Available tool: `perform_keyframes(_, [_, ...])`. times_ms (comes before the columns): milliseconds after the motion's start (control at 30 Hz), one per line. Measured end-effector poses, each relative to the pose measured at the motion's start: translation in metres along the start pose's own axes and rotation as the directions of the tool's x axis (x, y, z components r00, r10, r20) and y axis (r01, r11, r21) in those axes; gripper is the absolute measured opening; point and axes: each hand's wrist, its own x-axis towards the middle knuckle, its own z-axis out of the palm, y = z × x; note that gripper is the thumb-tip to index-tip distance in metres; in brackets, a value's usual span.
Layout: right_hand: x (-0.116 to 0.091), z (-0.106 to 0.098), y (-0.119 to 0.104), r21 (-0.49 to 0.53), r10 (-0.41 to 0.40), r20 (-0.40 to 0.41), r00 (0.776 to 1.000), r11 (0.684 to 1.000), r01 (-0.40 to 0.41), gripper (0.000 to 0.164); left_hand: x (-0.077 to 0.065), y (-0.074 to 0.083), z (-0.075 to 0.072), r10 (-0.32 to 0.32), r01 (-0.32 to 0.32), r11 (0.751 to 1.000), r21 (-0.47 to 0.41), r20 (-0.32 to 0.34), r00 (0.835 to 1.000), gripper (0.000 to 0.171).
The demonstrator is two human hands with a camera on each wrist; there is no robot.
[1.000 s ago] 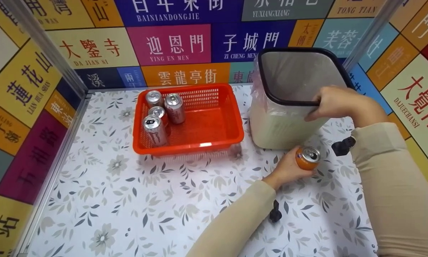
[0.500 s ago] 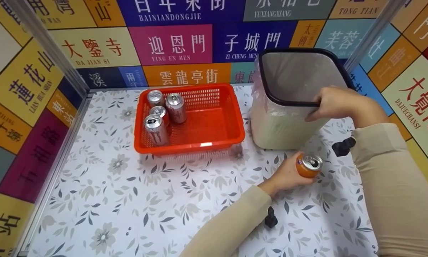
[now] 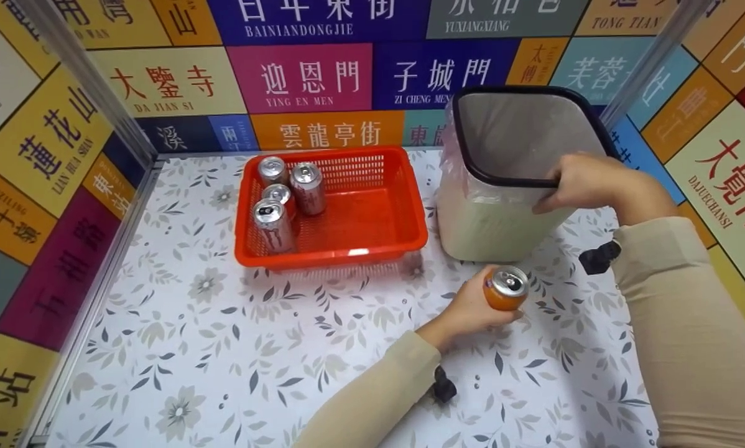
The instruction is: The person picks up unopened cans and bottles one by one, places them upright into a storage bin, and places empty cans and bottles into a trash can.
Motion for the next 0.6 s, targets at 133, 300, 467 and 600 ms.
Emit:
perform_keyframes(133, [0.000,0.001,0.000,-0.004,-0.008,-0.007,1.000,1.000,0.008,0.043,-0.009,0.009,-0.010,-0.003,0.002,1.000,-0.027,-0.033,0.999,0.071])
perform_keyframes(300, [-0.001,0.000,-0.001,-0.016,-0.006,-0.027,1.000,1.000,0.006,0.040,-0.017,0.030,-0.020,0.015,-0.018,0.998,-0.063,-0.042,0.999,0.071])
perform_keyframes(467, [-0.003,0.001,-0.001,0.003,0.007,-0.021,1.000,1.000,-0.007,0.039,-0.019,0.052,-0.029,0.063,-0.067,0.990,-0.120,-0.034,0.997,0.070])
perform_keyframes(600, [-0.002,0.001,-0.001,0.007,0.010,-0.021,1.000,1.000,-0.010,0.038,-0.021,0.069,-0.035,0.118,-0.120,0.982,-0.149,-0.024,0.993,0.070])
